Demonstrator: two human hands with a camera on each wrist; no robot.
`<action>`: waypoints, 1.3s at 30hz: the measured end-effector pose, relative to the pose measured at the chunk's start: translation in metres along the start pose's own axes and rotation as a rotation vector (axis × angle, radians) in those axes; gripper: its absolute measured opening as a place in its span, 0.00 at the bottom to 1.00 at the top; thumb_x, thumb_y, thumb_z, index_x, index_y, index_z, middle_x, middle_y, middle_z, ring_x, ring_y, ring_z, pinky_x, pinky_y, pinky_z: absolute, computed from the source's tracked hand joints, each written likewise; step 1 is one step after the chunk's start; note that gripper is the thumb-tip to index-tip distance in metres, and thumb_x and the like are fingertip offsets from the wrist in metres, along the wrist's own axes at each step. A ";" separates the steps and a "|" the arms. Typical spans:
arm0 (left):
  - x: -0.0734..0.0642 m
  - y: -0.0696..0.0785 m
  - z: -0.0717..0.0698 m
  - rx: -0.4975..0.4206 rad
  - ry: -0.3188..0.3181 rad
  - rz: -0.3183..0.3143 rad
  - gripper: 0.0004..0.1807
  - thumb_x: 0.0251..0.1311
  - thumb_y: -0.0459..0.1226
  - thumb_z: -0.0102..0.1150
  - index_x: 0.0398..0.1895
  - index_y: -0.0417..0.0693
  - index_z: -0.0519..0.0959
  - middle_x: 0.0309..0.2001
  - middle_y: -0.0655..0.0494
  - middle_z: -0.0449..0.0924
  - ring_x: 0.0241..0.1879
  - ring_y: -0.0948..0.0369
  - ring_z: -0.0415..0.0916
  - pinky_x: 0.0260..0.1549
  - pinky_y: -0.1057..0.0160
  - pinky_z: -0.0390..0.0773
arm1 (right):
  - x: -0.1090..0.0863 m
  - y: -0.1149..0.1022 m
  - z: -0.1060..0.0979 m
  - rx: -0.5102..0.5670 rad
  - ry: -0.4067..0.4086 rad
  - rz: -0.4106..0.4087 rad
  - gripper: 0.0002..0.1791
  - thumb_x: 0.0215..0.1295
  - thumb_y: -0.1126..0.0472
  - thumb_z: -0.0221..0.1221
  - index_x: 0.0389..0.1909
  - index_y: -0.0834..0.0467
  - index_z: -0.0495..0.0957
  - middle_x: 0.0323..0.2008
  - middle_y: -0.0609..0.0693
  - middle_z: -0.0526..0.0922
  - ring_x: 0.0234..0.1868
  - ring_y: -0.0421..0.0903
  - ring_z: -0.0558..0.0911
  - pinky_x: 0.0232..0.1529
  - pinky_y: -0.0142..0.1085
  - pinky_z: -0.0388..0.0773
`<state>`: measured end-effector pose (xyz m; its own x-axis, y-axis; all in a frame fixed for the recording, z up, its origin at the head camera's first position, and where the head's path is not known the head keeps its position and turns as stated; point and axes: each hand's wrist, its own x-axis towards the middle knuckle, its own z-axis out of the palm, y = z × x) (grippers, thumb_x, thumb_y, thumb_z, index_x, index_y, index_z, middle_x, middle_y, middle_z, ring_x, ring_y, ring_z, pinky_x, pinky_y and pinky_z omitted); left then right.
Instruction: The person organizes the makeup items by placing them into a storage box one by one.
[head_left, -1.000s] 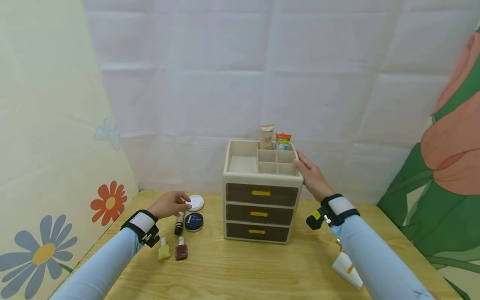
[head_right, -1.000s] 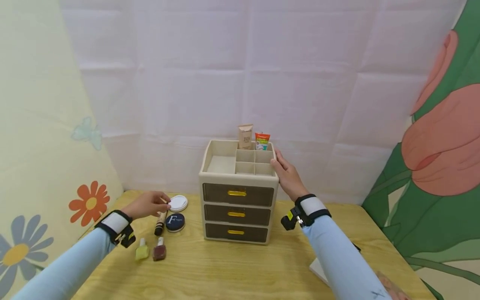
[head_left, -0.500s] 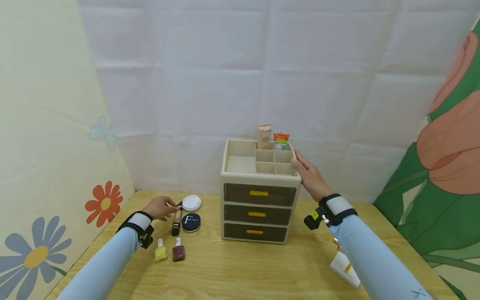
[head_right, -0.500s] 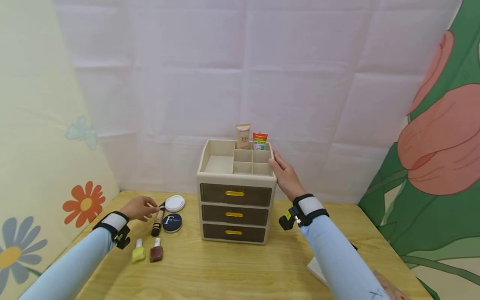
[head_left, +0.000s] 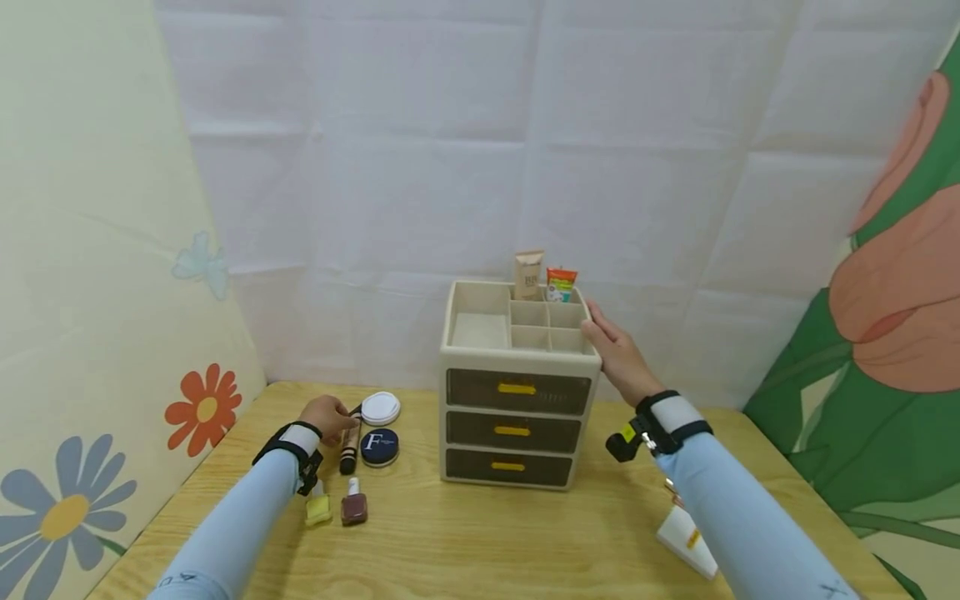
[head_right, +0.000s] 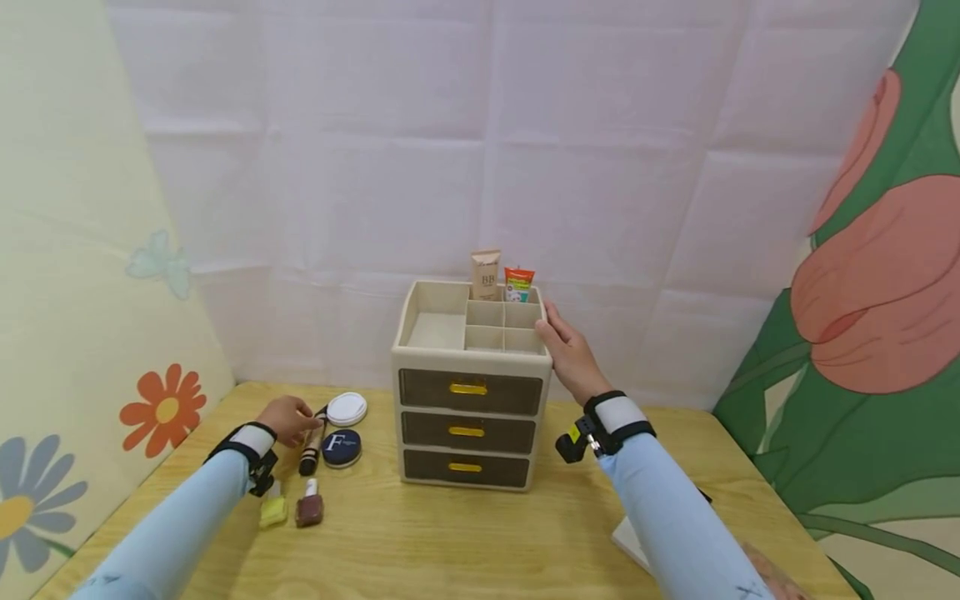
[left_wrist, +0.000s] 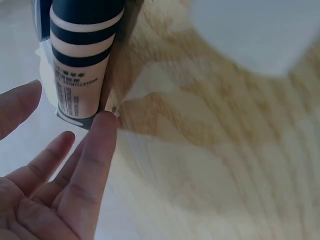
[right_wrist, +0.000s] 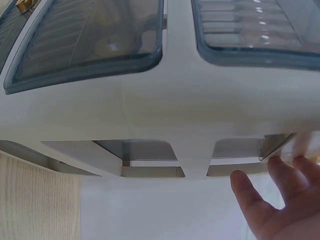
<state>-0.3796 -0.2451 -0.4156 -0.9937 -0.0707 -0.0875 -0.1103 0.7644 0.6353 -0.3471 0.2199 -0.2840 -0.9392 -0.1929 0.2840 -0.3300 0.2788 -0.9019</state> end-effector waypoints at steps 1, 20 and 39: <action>0.001 0.001 0.001 0.028 0.007 0.003 0.13 0.57 0.37 0.66 0.32 0.32 0.80 0.25 0.49 0.77 0.21 0.58 0.77 0.20 0.64 0.79 | 0.000 0.000 0.000 -0.003 0.003 0.002 0.35 0.77 0.43 0.40 0.77 0.45 0.39 0.76 0.50 0.40 0.74 0.53 0.46 0.66 0.56 0.59; 0.009 0.018 0.005 0.135 0.006 -0.097 0.16 0.55 0.40 0.66 0.19 0.35 0.78 0.15 0.50 0.77 0.14 0.60 0.73 0.14 0.68 0.73 | -0.003 -0.005 0.000 -0.015 -0.006 0.021 0.35 0.76 0.41 0.40 0.77 0.41 0.39 0.76 0.50 0.41 0.74 0.55 0.48 0.65 0.57 0.60; 0.015 0.008 0.009 0.087 -0.033 -0.091 0.15 0.53 0.38 0.66 0.24 0.31 0.77 0.17 0.47 0.78 0.15 0.59 0.77 0.17 0.66 0.77 | -0.002 0.001 0.001 0.033 0.008 0.009 0.36 0.76 0.43 0.41 0.78 0.47 0.39 0.77 0.50 0.40 0.73 0.56 0.50 0.64 0.55 0.61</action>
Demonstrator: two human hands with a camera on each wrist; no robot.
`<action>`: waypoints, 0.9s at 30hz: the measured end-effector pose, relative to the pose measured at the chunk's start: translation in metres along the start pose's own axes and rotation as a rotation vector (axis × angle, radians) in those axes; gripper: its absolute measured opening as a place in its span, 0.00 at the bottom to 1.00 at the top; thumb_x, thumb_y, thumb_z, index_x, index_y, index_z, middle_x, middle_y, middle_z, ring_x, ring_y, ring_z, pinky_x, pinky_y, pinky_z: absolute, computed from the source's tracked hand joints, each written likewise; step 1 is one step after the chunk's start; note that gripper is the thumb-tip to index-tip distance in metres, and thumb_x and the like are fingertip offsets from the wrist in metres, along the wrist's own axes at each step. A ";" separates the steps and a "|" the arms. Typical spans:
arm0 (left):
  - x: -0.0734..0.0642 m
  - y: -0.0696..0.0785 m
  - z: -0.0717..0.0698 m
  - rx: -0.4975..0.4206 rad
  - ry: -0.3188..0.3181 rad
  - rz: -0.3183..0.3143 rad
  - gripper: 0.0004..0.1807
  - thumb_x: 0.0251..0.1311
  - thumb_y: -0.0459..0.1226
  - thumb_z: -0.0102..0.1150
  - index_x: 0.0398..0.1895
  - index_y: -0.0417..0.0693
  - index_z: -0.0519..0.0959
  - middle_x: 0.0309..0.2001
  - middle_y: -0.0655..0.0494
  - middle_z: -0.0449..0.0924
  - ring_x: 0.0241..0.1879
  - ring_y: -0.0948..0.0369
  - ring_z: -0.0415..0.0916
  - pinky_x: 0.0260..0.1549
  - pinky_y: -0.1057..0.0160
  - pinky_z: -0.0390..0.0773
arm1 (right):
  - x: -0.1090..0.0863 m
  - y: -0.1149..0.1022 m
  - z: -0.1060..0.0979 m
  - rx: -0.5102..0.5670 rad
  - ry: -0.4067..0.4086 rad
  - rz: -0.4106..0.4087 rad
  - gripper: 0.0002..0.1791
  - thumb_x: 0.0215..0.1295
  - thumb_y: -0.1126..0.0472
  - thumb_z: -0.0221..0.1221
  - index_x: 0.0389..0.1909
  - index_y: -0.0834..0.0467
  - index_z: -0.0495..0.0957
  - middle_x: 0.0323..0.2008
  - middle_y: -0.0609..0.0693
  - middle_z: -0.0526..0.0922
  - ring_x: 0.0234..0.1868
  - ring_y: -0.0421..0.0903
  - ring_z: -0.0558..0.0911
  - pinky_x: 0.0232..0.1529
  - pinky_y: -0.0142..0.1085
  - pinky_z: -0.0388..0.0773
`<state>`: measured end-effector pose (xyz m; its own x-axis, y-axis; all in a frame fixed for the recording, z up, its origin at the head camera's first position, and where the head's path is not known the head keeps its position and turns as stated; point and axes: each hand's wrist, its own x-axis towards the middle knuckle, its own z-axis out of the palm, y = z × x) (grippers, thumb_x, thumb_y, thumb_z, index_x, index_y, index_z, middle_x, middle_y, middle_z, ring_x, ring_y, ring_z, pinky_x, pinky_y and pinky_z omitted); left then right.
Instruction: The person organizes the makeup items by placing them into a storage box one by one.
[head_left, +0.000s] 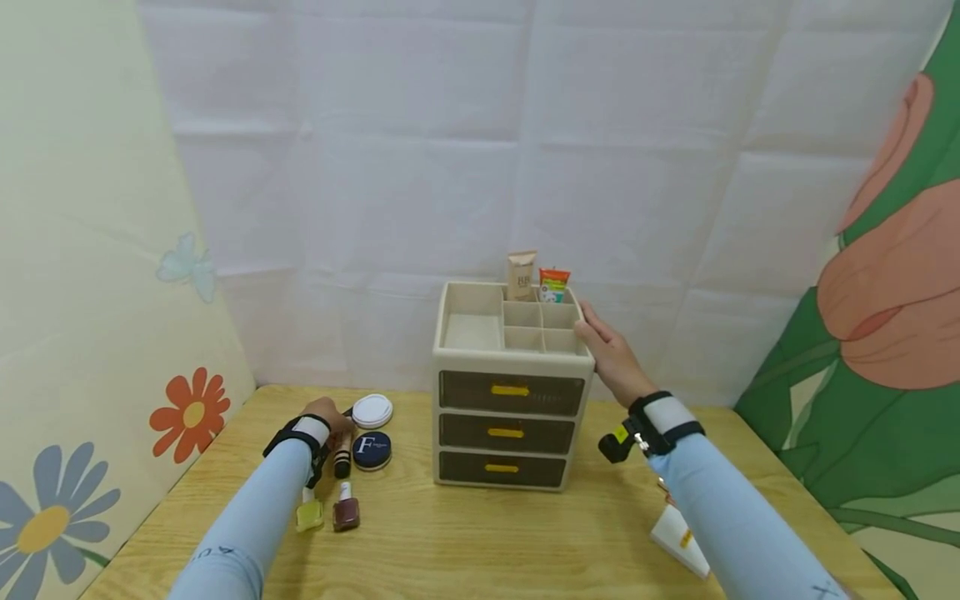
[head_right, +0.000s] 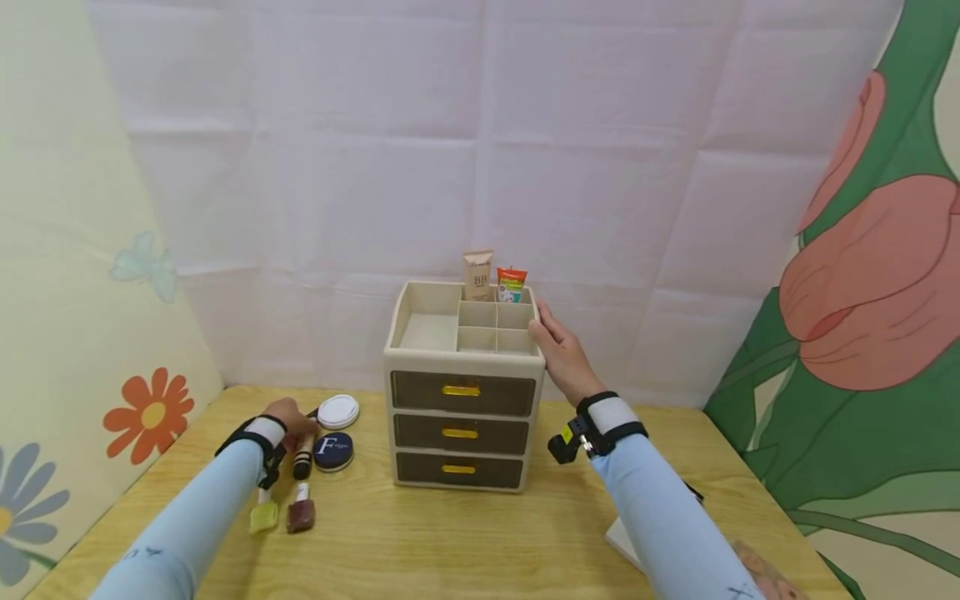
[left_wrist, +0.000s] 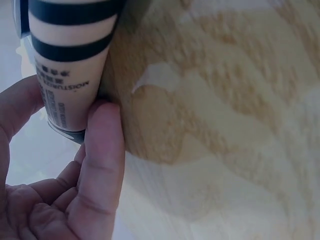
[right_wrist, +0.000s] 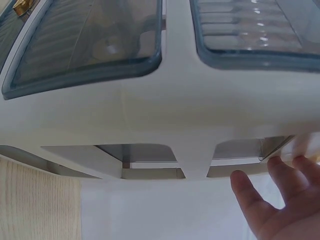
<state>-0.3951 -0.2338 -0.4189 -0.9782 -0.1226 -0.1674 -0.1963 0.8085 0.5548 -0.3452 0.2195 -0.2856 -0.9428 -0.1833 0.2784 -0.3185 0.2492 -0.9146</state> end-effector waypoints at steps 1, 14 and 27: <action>-0.001 0.000 -0.001 -0.012 -0.001 -0.003 0.15 0.52 0.38 0.67 0.25 0.30 0.77 0.18 0.46 0.78 0.15 0.59 0.77 0.17 0.66 0.78 | 0.000 0.000 0.000 -0.003 0.001 0.001 0.36 0.76 0.43 0.41 0.78 0.46 0.39 0.77 0.50 0.41 0.73 0.56 0.50 0.64 0.55 0.62; -0.001 -0.006 -0.002 -0.089 -0.028 -0.019 0.18 0.56 0.37 0.64 0.34 0.25 0.75 0.23 0.44 0.78 0.19 0.57 0.79 0.21 0.64 0.81 | -0.001 -0.003 0.001 -0.017 0.013 0.002 0.36 0.76 0.42 0.41 0.78 0.46 0.40 0.76 0.52 0.41 0.73 0.57 0.51 0.64 0.56 0.62; -0.005 -0.018 -0.019 -0.151 -0.010 -0.020 0.21 0.56 0.40 0.66 0.35 0.25 0.76 0.24 0.44 0.79 0.20 0.58 0.79 0.22 0.63 0.81 | 0.001 0.001 0.000 -0.029 0.014 0.009 0.37 0.75 0.40 0.40 0.78 0.46 0.39 0.76 0.54 0.43 0.71 0.60 0.55 0.63 0.56 0.65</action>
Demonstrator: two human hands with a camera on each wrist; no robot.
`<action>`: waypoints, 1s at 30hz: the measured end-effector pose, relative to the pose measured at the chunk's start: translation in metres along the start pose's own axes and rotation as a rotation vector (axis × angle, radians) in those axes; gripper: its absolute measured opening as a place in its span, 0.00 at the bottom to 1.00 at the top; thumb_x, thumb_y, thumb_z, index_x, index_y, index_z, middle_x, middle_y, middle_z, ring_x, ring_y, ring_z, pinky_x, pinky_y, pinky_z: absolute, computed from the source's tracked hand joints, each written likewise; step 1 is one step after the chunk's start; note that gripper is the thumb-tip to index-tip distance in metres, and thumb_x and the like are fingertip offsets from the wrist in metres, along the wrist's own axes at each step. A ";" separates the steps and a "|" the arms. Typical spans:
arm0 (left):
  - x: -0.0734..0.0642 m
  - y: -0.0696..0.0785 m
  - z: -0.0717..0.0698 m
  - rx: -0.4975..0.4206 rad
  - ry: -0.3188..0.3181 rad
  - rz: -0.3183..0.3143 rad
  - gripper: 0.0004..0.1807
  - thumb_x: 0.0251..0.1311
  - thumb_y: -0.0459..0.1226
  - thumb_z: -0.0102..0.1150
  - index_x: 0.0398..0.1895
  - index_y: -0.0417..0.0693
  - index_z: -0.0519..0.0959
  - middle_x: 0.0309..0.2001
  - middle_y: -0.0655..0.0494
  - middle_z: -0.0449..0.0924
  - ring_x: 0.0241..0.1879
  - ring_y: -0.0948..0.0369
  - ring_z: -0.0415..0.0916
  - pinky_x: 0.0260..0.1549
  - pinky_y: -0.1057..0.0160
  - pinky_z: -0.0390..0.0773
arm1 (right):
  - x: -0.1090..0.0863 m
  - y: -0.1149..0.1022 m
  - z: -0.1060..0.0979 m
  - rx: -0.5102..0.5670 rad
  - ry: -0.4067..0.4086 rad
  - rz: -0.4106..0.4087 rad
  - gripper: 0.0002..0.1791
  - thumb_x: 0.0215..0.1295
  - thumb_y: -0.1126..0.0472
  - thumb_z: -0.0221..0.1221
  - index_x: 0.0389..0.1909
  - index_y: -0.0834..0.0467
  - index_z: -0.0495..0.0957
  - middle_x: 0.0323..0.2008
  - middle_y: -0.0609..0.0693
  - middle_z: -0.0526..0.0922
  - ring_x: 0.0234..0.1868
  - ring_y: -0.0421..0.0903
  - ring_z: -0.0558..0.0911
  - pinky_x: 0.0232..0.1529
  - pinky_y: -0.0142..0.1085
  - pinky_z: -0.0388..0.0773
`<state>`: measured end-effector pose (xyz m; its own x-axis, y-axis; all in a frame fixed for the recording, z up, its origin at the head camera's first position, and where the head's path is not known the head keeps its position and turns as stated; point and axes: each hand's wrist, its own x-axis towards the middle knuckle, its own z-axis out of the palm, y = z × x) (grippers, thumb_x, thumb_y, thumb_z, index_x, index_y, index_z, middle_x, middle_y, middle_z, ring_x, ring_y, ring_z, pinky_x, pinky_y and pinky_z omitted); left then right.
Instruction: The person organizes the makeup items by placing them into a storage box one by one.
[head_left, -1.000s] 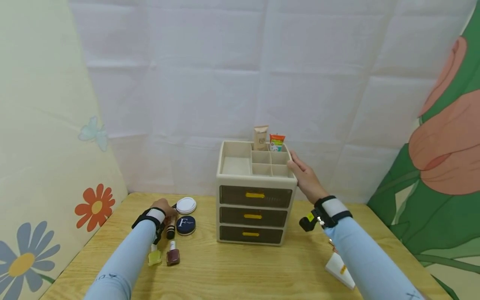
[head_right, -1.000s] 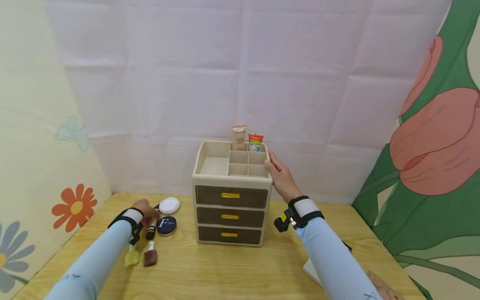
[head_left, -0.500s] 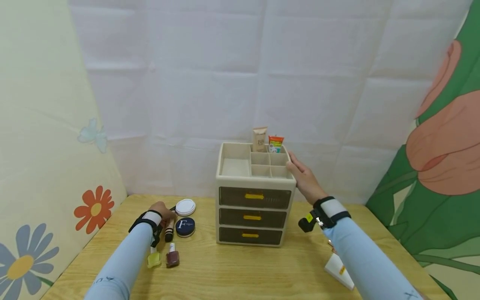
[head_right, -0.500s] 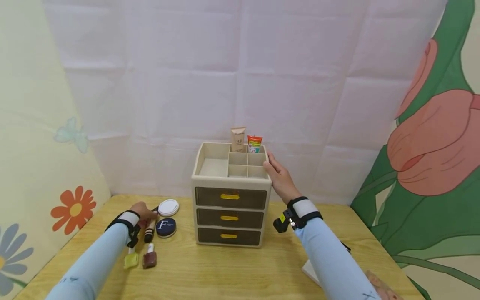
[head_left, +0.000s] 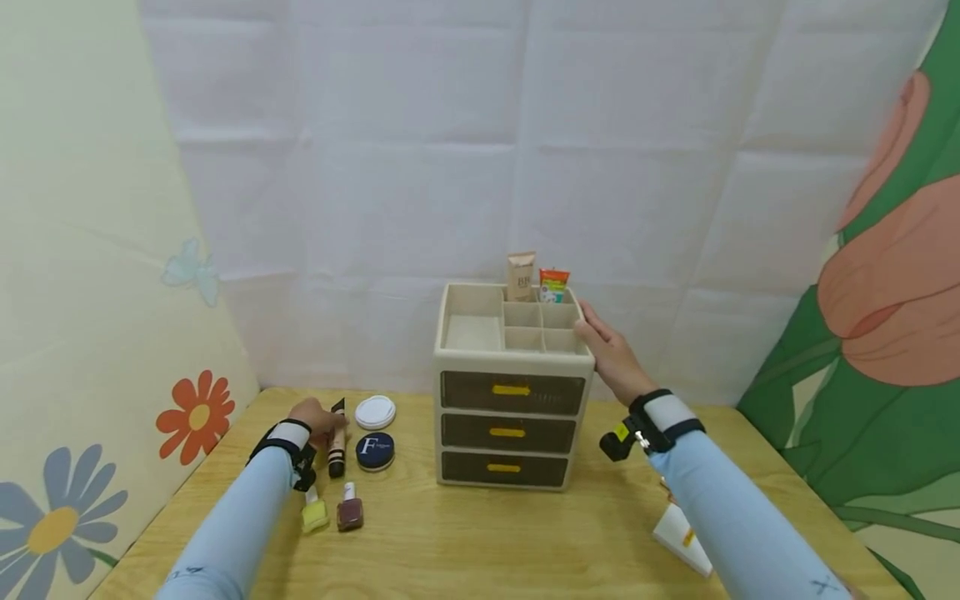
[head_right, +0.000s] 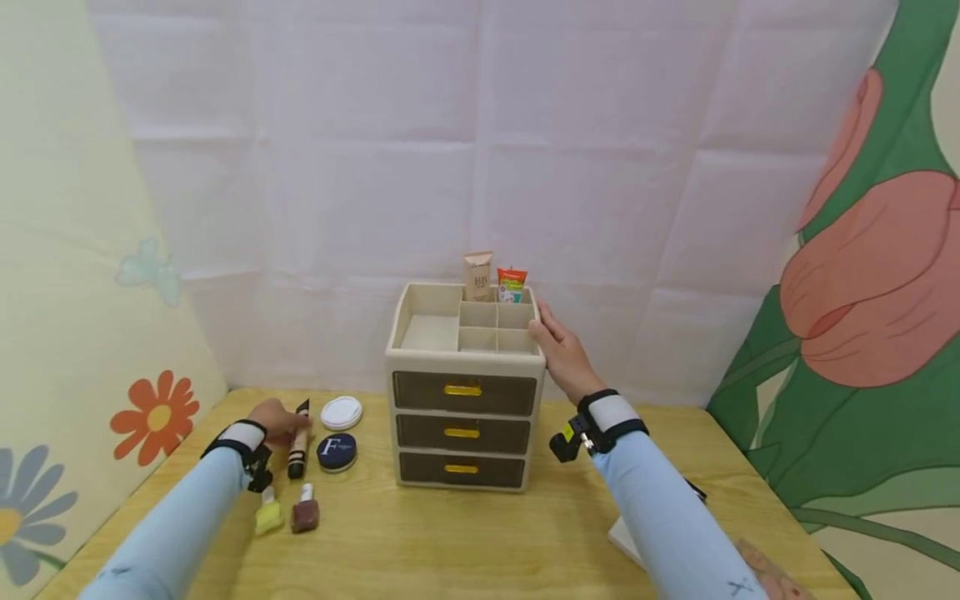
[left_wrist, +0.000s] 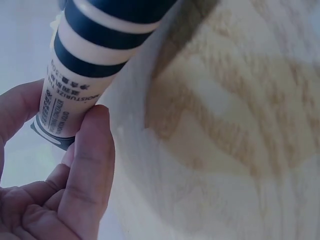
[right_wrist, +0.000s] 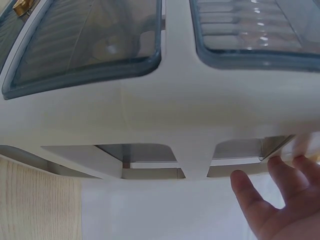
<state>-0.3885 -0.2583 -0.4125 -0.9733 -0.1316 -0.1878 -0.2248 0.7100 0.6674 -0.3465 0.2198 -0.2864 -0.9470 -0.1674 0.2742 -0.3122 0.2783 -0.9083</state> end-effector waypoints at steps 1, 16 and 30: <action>-0.001 0.000 -0.002 -0.011 0.006 0.008 0.21 0.56 0.40 0.65 0.35 0.24 0.76 0.25 0.44 0.79 0.21 0.58 0.79 0.22 0.63 0.81 | 0.000 0.000 0.000 -0.004 0.000 -0.005 0.37 0.75 0.41 0.40 0.78 0.45 0.39 0.76 0.54 0.43 0.72 0.60 0.55 0.63 0.56 0.65; -0.023 0.006 -0.036 -0.138 -0.027 0.090 0.23 0.62 0.43 0.61 0.44 0.25 0.76 0.35 0.43 0.80 0.28 0.59 0.81 0.39 0.55 0.83 | 0.001 0.000 -0.002 -0.019 -0.018 0.032 0.35 0.75 0.39 0.40 0.77 0.39 0.39 0.76 0.48 0.40 0.74 0.56 0.48 0.65 0.57 0.60; -0.075 0.061 -0.074 -0.298 0.045 0.346 0.16 0.64 0.40 0.61 0.38 0.32 0.74 0.34 0.48 0.76 0.29 0.61 0.77 0.34 0.63 0.83 | 0.001 -0.002 -0.002 0.005 -0.021 0.021 0.36 0.75 0.40 0.40 0.77 0.42 0.39 0.76 0.51 0.41 0.71 0.59 0.55 0.62 0.56 0.65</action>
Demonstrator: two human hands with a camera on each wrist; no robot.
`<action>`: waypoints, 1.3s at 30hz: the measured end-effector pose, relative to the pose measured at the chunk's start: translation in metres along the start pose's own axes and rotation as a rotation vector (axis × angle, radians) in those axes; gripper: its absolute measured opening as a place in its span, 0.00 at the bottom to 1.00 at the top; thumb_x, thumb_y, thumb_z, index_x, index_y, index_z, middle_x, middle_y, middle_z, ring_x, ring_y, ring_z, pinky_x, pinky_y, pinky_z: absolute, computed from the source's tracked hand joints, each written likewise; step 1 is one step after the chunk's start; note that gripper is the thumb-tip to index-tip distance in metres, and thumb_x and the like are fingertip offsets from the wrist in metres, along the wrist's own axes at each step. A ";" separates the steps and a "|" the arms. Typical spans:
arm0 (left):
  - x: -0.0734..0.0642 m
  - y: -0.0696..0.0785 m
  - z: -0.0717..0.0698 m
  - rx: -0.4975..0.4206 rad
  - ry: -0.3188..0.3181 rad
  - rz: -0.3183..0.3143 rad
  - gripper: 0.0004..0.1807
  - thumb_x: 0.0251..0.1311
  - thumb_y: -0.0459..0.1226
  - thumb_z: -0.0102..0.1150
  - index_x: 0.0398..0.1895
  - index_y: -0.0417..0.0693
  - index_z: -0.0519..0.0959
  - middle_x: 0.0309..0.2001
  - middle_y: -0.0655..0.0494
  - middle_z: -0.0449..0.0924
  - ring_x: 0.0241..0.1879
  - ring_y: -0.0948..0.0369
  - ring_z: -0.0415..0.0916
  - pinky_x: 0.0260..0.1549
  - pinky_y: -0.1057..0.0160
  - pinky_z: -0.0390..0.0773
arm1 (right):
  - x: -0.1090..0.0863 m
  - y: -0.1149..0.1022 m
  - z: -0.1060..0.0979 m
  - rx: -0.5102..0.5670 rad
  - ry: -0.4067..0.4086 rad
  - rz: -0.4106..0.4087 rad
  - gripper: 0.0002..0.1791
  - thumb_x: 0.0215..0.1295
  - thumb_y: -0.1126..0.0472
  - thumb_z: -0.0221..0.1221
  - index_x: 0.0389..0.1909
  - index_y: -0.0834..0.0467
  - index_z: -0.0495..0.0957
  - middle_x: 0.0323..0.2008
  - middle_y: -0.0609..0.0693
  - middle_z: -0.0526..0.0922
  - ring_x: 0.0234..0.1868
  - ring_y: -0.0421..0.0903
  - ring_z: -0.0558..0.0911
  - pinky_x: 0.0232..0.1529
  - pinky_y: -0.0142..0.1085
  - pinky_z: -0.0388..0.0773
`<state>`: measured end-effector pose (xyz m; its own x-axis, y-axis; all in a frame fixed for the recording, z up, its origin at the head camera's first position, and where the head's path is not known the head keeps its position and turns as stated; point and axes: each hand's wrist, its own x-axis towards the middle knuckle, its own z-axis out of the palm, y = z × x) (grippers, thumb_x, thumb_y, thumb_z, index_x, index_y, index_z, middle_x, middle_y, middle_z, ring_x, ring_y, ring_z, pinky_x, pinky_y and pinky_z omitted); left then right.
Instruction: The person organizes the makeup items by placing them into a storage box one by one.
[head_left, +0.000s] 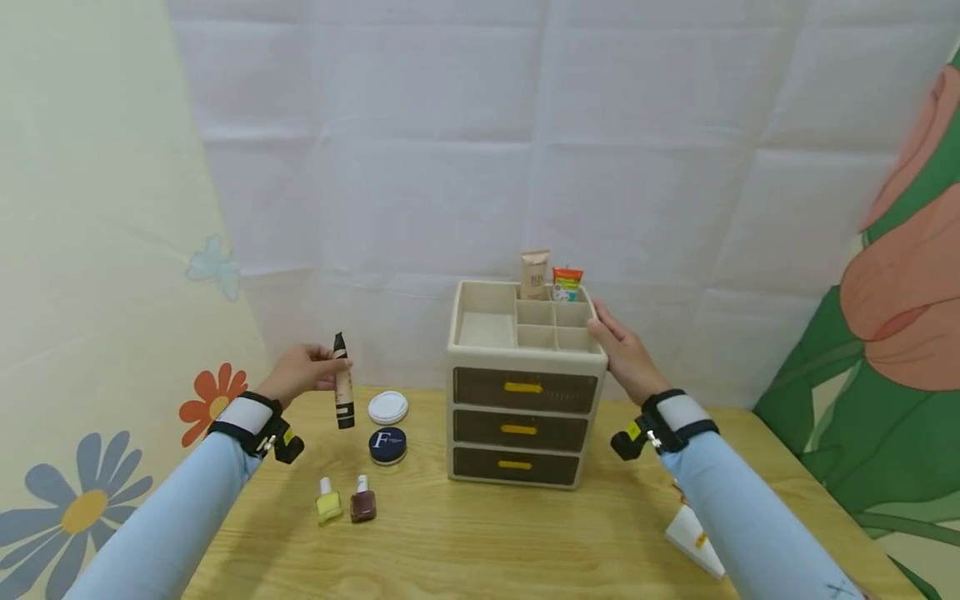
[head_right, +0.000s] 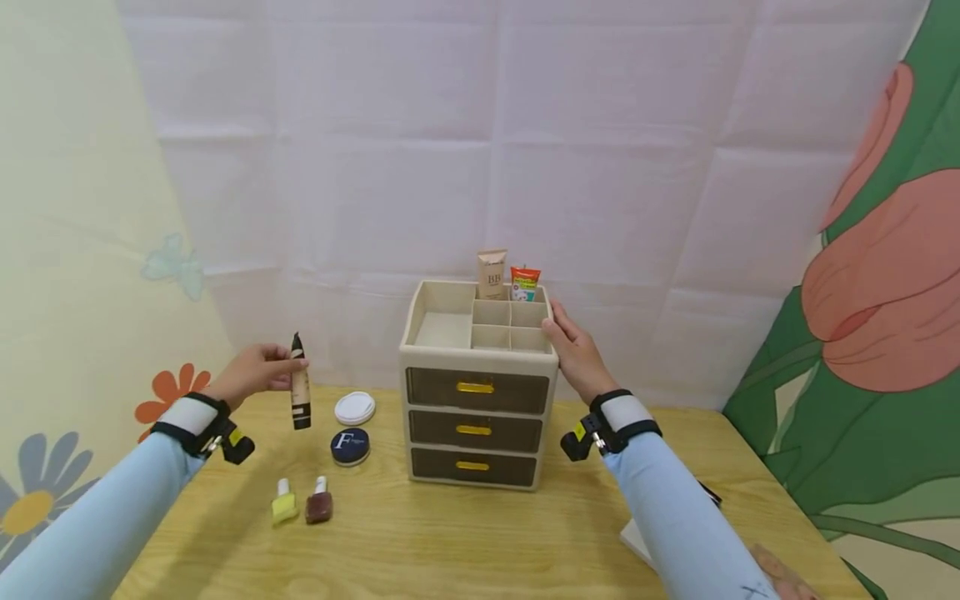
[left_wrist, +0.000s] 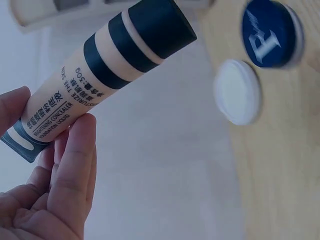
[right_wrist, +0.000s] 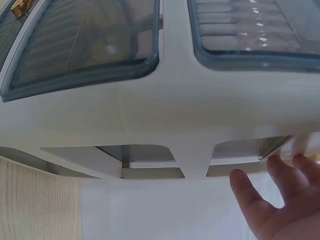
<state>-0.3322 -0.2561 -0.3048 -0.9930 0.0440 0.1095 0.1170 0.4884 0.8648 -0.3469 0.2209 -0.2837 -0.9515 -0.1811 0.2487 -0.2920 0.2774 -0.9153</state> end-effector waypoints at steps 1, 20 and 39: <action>-0.002 0.006 -0.001 -0.009 -0.007 0.021 0.17 0.64 0.40 0.61 0.38 0.32 0.73 0.33 0.49 0.76 0.29 0.61 0.78 0.35 0.63 0.83 | 0.000 0.000 0.000 0.000 -0.001 0.000 0.36 0.75 0.40 0.40 0.77 0.42 0.39 0.76 0.51 0.42 0.71 0.59 0.56 0.62 0.56 0.65; -0.015 0.129 0.012 -0.120 -0.160 0.285 0.15 0.65 0.39 0.61 0.43 0.35 0.71 0.39 0.47 0.78 0.41 0.55 0.78 0.44 0.57 0.82 | 0.000 0.002 -0.004 -0.023 -0.006 0.006 0.36 0.74 0.38 0.40 0.77 0.38 0.38 0.77 0.50 0.39 0.73 0.58 0.49 0.64 0.58 0.61; 0.009 0.197 0.053 -0.115 -0.165 0.378 0.15 0.62 0.38 0.64 0.44 0.37 0.74 0.38 0.47 0.74 0.42 0.53 0.77 0.41 0.60 0.83 | 0.004 0.003 0.005 -0.012 0.003 -0.006 0.36 0.75 0.40 0.40 0.77 0.43 0.39 0.76 0.53 0.41 0.72 0.59 0.53 0.64 0.56 0.63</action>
<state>-0.3190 -0.1128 -0.1593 -0.8678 0.3451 0.3576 0.4652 0.3109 0.8288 -0.3512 0.2162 -0.2867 -0.9502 -0.1797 0.2548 -0.2984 0.2874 -0.9101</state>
